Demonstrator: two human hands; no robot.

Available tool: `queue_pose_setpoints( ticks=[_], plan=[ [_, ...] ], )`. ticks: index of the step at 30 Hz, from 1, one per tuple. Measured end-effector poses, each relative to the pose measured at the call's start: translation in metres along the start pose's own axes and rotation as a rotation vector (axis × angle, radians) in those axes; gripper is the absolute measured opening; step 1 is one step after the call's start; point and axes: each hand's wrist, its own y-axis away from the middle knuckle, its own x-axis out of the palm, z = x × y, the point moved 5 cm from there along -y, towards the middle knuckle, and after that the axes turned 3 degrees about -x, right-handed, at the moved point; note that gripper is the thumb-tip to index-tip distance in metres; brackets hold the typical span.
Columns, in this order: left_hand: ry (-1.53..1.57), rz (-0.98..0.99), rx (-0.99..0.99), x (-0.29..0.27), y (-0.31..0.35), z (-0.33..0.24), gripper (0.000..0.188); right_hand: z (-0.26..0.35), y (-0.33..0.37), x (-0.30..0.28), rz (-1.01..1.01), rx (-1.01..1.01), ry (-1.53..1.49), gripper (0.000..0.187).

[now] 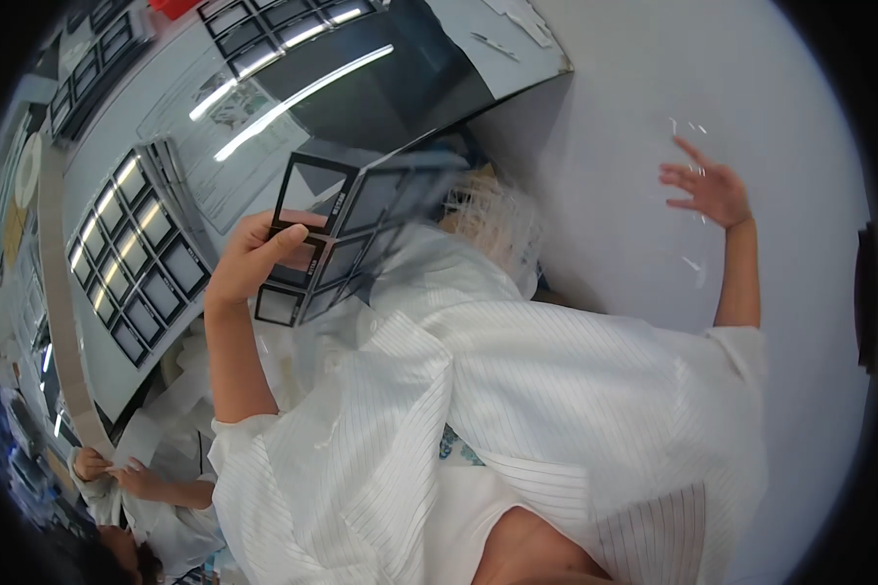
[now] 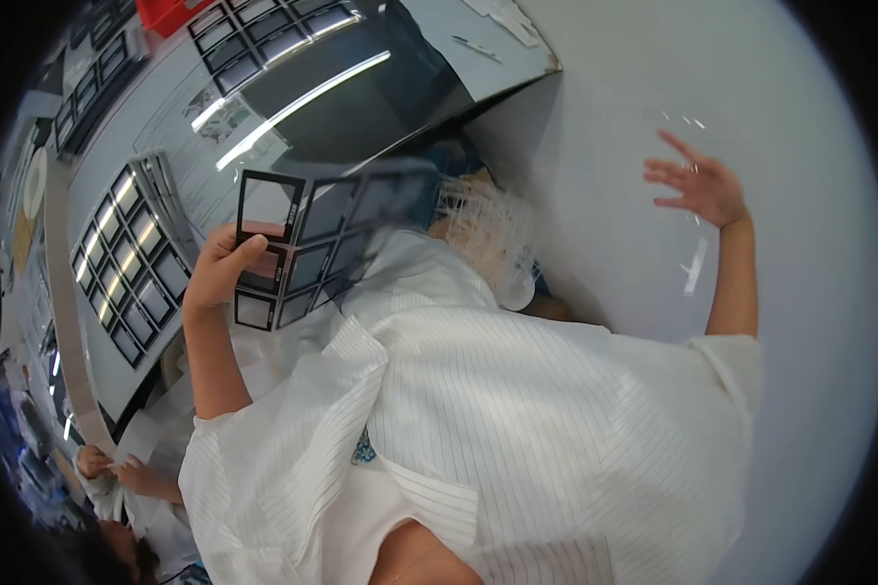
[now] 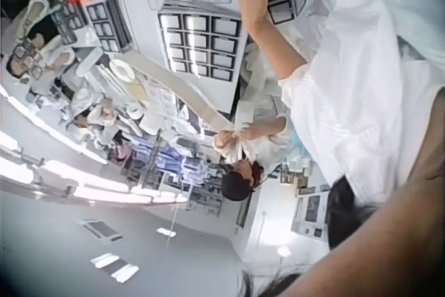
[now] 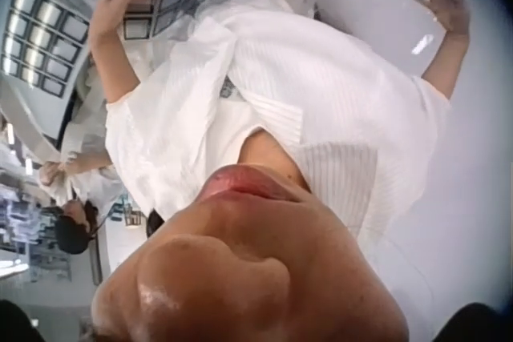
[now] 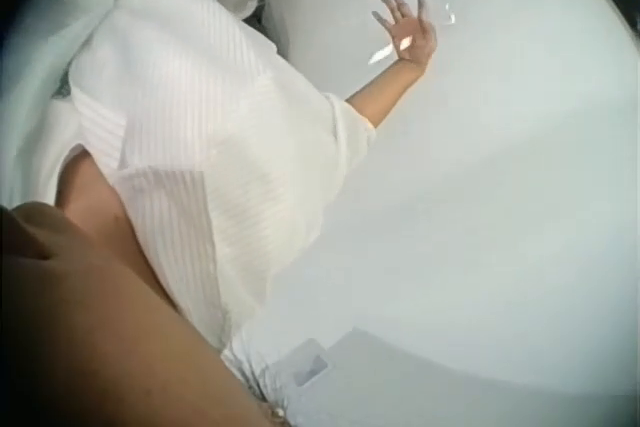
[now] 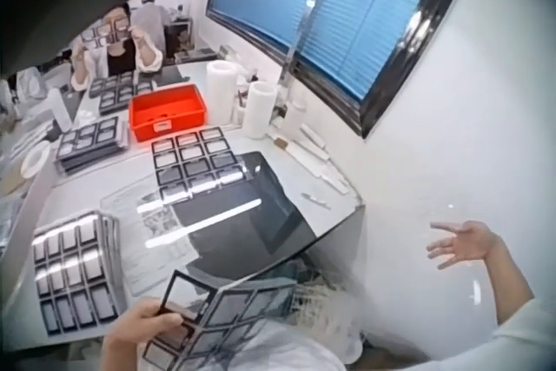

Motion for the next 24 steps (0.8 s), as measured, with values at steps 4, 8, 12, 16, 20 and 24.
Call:
queue_pose_setpoints(
  ticks=[4, 8, 12, 16, 20, 24],
  plan=[
    [0.016, -0.102, 0.058, 0.021, -0.019, -0.042, 0.027, -0.190, -0.046, -0.003, -0.175, 0.142, 0.635, 0.068],
    [0.075, -0.200, 0.157, 0.035, -0.031, -0.077, 0.029, -0.341, -0.118, 0.093, -0.283, 0.135, 1.286, 0.079],
    [0.126, -0.297, 0.193, 0.045, -0.038, -0.103, 0.031, -0.407, -0.152, 0.122, -0.319, 0.085, 1.559, 0.069],
    [0.288, -0.390, 0.192, 0.044, -0.057, -0.102, 0.033, -0.373, -0.211, 0.121, -0.259, 0.149, 1.584, 0.067],
    [0.612, -0.456, 0.363, 0.060, -0.079, -0.107, 0.031, -0.260, -0.207, 0.209, 0.787, 0.065, -0.556, 0.082],
    [0.788, -0.434, 0.506, 0.078, -0.073, -0.111, 0.033, -0.094, -0.191, 0.249, 0.200, 0.083, -0.886, 0.077]
  ],
)
